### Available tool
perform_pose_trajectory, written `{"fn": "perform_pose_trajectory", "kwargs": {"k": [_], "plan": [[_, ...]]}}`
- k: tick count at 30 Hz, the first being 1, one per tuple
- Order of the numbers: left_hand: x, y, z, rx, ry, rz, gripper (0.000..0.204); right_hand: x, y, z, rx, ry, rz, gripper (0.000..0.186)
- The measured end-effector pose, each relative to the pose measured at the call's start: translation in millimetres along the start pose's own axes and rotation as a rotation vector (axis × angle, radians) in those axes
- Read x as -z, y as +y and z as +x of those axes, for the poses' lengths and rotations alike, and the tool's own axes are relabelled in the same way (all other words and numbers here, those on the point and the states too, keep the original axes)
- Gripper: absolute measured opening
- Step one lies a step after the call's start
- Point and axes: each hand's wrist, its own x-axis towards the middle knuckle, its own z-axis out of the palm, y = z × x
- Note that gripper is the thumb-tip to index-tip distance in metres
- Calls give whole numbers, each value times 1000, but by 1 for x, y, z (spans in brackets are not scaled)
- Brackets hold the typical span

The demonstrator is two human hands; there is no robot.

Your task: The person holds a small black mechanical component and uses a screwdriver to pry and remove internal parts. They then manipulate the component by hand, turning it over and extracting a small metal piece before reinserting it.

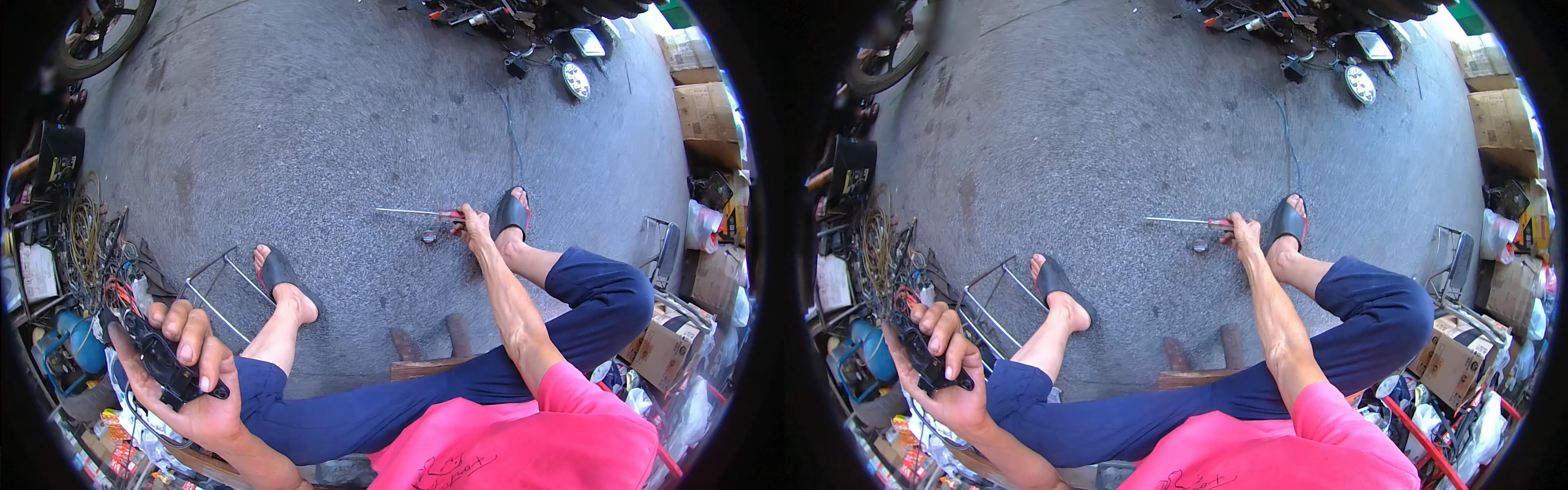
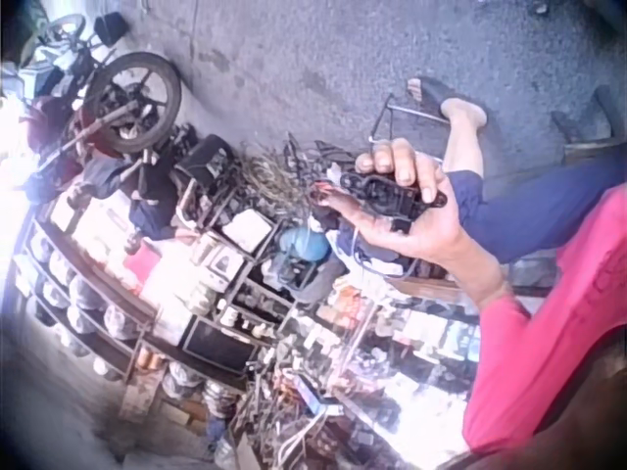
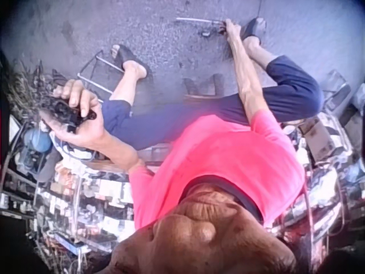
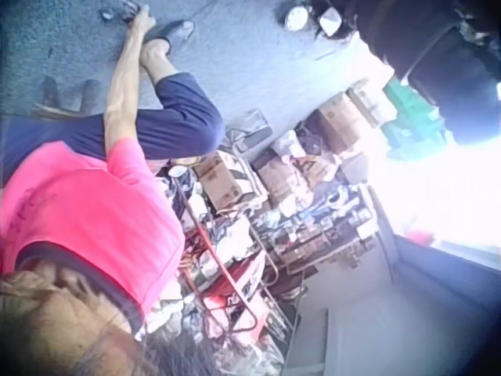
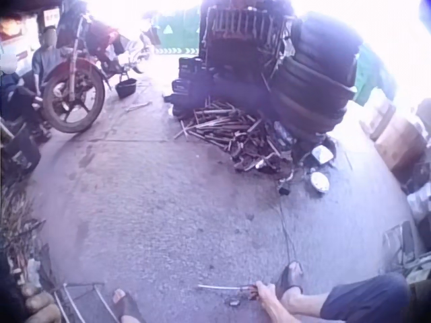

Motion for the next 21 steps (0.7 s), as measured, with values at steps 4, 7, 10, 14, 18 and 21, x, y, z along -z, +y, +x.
{"fn": "perform_pose_trajectory", "kwargs": {"k": [4, 7, 10, 14, 18, 21], "plan": [[-4, -5, 6, 45, 2, 3, 53, 6, 10, 16, -13, 37, 25, 29], [-7, -9, 10, 55, 14, 12, 53, 5, 12, 19, -60, 53, 32, 29], [-12, -13, 13, 69, 11, 21, 53, 6, 13, 17, -112, 63, 29, 28], [-20, -20, 17, 72, -11, 59, 56, 3, 12, 13, -157, 92, 52, 23], [-26, -30, 23, 145, -118, 105, 53, 1, 10, 13, -223, 155, 103, 22], [-32, -39, 24, 186, -97, 96, 54, 4, 9, 15, -261, 190, 19, 22]]}}
